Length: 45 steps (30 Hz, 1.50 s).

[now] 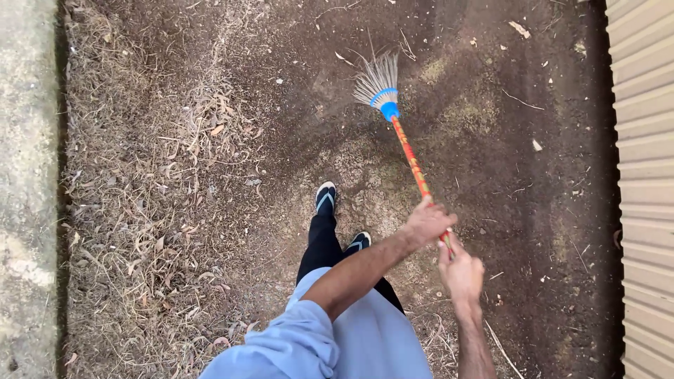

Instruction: Sweeping dirt and debris from the ground using a hand rake next to a corrugated metal wall.

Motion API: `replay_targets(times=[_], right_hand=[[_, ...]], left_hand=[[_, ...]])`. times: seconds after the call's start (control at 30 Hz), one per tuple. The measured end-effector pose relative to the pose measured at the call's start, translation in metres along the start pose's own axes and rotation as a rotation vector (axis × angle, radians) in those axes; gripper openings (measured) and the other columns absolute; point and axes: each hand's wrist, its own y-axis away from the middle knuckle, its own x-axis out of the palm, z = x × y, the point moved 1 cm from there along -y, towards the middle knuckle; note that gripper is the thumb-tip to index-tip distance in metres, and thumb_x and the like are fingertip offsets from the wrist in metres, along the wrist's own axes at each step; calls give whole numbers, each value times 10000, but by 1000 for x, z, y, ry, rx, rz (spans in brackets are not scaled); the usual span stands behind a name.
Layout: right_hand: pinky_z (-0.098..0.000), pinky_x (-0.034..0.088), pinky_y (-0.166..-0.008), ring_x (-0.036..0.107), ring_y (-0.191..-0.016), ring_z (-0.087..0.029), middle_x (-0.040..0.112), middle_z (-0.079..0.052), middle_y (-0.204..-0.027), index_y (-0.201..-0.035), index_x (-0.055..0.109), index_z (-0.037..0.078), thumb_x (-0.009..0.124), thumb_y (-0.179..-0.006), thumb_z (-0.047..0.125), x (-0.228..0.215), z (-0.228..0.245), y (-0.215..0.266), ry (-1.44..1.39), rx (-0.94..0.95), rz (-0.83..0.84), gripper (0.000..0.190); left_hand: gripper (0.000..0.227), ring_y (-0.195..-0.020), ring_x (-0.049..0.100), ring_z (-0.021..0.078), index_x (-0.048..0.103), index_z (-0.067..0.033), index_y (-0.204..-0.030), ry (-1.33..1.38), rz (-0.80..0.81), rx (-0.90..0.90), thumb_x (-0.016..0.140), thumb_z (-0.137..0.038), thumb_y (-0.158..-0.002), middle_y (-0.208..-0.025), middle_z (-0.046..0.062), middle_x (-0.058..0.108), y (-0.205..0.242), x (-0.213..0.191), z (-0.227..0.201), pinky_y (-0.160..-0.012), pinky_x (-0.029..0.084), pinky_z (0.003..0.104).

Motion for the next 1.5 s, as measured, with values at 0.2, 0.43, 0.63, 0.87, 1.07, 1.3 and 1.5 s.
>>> replay_targets(times=[0.2, 0.43, 0.63, 0.87, 1.07, 1.3, 1.5], right_hand=[[-507, 604, -890, 742, -1025, -364, 790, -160, -962, -1332, 649, 485, 609, -930, 491, 83, 66, -40, -29, -267, 163, 404], [-516, 591, -922, 717, -1060, -407, 769, -188, -1089, -1367, 640, 427, 592, -948, 437, 112, 128, -18, -33, -554, 320, 423], [-536, 563, -950, 698, -1105, -410, 768, -205, -1090, -1392, 622, 440, 570, -972, 414, 69, 98, -7, -49, -407, 311, 424], [-505, 530, -1046, 694, -1156, -396, 777, -218, -1121, -1373, 629, 498, 514, -990, 543, 67, -7, -37, 6, 135, 91, 402], [-531, 548, -998, 714, -1073, -440, 774, -263, -1045, -1382, 647, 433, 543, -1015, 503, 65, -95, -43, -15, 210, -125, 387], [-578, 534, -990, 707, -1081, -438, 763, -260, -1051, -1374, 686, 264, 578, -979, 353, 58, -24, -24, -197, 80, -59, 420], [-511, 585, -938, 718, -1081, -371, 783, -172, -1037, -1350, 682, 299, 616, -939, 383, 62, 88, -30, -124, -282, 213, 424]], left_hand=[[295, -924, 560, 158, 520, -301, -997, -345, -87, -226, 765, -212, -858, -899, -74, 566, 34, 71, 129, -915, 386, 525], [249, -1162, 629, 192, 624, -289, -1186, -112, 127, -478, 577, -201, -957, -1165, -2, 735, 126, 17, 193, -1083, 214, 539], [323, -1321, 541, 223, 612, -232, -1292, -38, 186, -430, 553, -184, -979, -1281, 53, 690, 84, 20, 151, -1171, 117, 617], [248, -1280, 610, 180, 657, -275, -1215, 33, 219, -76, 566, -194, -998, -1177, 21, 767, 0, 32, 34, -1190, 152, 583], [250, -1311, 596, 86, 648, -343, -1196, 72, 120, 123, 527, -202, -1028, -1203, -43, 759, -41, 78, -50, -1278, 169, 531], [246, -1304, 595, 107, 582, -345, -1193, -2, -68, 49, 585, -193, -1000, -1220, -60, 714, -22, 84, 6, -1233, 251, 528], [203, -1221, 612, 143, 557, -332, -1153, -23, 50, -253, 638, -325, -967, -1176, -67, 691, 24, 83, 153, -1080, 204, 633]])
